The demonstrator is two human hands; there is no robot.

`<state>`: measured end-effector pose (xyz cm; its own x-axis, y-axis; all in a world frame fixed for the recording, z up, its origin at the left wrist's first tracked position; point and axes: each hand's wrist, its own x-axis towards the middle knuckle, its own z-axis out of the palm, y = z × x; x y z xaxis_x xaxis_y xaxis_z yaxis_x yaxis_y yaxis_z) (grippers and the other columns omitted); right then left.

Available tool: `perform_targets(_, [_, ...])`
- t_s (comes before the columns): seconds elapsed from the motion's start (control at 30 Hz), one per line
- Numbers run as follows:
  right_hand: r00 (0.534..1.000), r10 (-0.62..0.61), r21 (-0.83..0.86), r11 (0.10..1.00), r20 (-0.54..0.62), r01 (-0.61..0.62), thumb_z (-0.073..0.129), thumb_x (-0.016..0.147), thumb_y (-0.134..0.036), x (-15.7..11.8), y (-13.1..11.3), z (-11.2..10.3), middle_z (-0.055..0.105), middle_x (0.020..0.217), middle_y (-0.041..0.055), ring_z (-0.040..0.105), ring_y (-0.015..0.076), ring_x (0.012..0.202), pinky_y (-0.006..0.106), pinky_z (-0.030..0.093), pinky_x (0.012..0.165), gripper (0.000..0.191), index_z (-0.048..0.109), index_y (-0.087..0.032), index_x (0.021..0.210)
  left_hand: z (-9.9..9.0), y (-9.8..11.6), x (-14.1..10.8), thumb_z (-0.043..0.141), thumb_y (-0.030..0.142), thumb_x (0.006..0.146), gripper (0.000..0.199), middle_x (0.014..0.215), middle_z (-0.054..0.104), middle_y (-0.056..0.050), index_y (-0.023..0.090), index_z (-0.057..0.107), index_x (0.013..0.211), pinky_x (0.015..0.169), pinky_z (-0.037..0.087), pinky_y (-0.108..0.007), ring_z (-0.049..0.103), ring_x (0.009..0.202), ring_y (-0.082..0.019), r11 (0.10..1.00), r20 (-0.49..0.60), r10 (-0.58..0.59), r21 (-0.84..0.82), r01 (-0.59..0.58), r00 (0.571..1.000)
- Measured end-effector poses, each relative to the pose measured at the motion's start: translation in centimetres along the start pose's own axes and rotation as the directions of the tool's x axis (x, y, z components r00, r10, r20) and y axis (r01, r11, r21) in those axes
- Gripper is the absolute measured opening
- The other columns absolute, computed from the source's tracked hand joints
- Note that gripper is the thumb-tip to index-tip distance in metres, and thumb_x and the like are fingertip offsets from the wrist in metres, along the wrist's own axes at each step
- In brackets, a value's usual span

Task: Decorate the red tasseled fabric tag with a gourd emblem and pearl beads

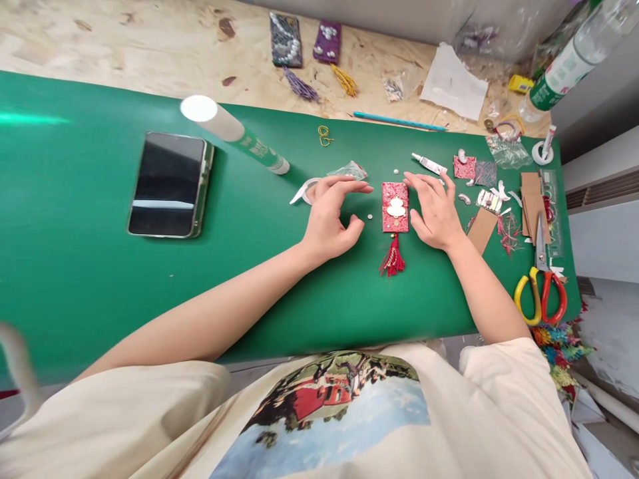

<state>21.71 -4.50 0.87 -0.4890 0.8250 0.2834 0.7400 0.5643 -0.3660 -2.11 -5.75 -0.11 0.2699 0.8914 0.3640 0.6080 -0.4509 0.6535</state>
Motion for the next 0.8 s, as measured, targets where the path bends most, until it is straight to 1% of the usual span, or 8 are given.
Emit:
perform_targets(0.07, [1.000,0.013,-0.001,1.000,0.021,-0.013,0.036,0.093,-0.038,0.04,0.00,-0.02,0.061,0.140,0.0090,0.050,0.0311,0.131,0.059,0.018,0.121,0.060,0.027,-0.024,0.151,-0.02,0.01,0.00,0.050,0.011,0.065,0.057,0.118,0.071,-0.006,0.023,0.053,0.121,0.105,0.037,-0.050,0.055,0.124,-0.031,1.000,0.003,-0.003,0.006,0.003,1.000])
perform_targets(0.17, [1.000,0.013,-0.008,1.000,0.019,-0.013,0.036,0.094,-0.039,0.07,-0.02,0.03,0.061,0.139,0.0099,0.051,0.0311,0.130,0.059,0.019,0.121,0.060,0.027,-0.024,0.152,-0.06,0.03,0.01,0.051,0.011,0.065,0.057,0.119,0.071,-0.006,0.024,0.054,0.120,0.105,0.036,-0.051,0.055,0.124,-0.031,1.000,0.013,-0.016,0.017,0.016,1.000])
perform_targets(0.27, [1.000,0.012,-0.004,1.000,0.006,-0.012,0.037,0.094,-0.038,0.08,-0.07,0.10,0.062,0.138,0.0102,0.051,0.0306,0.129,0.058,0.019,0.121,0.060,0.028,-0.023,0.151,-0.08,0.06,0.03,0.051,0.011,0.064,0.057,0.119,0.071,-0.006,0.024,0.055,0.119,0.106,0.036,-0.052,0.055,0.124,-0.032,1.000,0.011,-0.018,0.003,0.018,1.000])
perform_targets(0.43, [1.000,0.024,0.013,1.000,0.018,-0.024,0.038,0.093,-0.036,0.14,-0.22,0.10,0.063,0.136,0.0091,0.051,0.0303,0.130,0.058,0.016,0.122,0.061,0.027,-0.023,0.152,-0.04,0.04,0.05,0.051,0.011,0.063,0.057,0.119,0.071,-0.006,0.025,0.056,0.118,0.106,0.035,-0.052,0.055,0.124,-0.032,0.999,0.022,-0.039,0.009,0.038,0.999])
perform_targets(0.6, [1.000,0.011,0.025,1.000,0.018,-0.012,0.039,0.094,-0.036,0.16,-0.29,0.01,0.065,0.134,0.0091,0.053,0.0290,0.128,0.057,0.019,0.121,0.059,0.029,-0.023,0.151,0.04,-0.02,0.03,0.051,0.010,0.065,0.059,0.118,0.072,-0.006,0.023,0.053,0.122,0.104,0.036,-0.051,0.055,0.123,-0.031,1.000,0.002,-0.026,-0.014,0.026,1.000])
perform_targets(0.8, [0.998,0.045,0.026,0.999,0.037,-0.046,0.039,0.095,-0.036,0.18,-0.36,-0.02,0.064,0.136,0.0099,0.053,0.0293,0.129,0.057,0.019,0.121,0.058,0.028,-0.023,0.151,-0.03,0.02,0.12,0.051,0.010,0.064,0.060,0.119,0.071,-0.007,0.024,0.054,0.122,0.106,0.034,-0.053,0.055,0.122,-0.032,0.998,0.032,-0.056,-0.017,0.057,0.998])
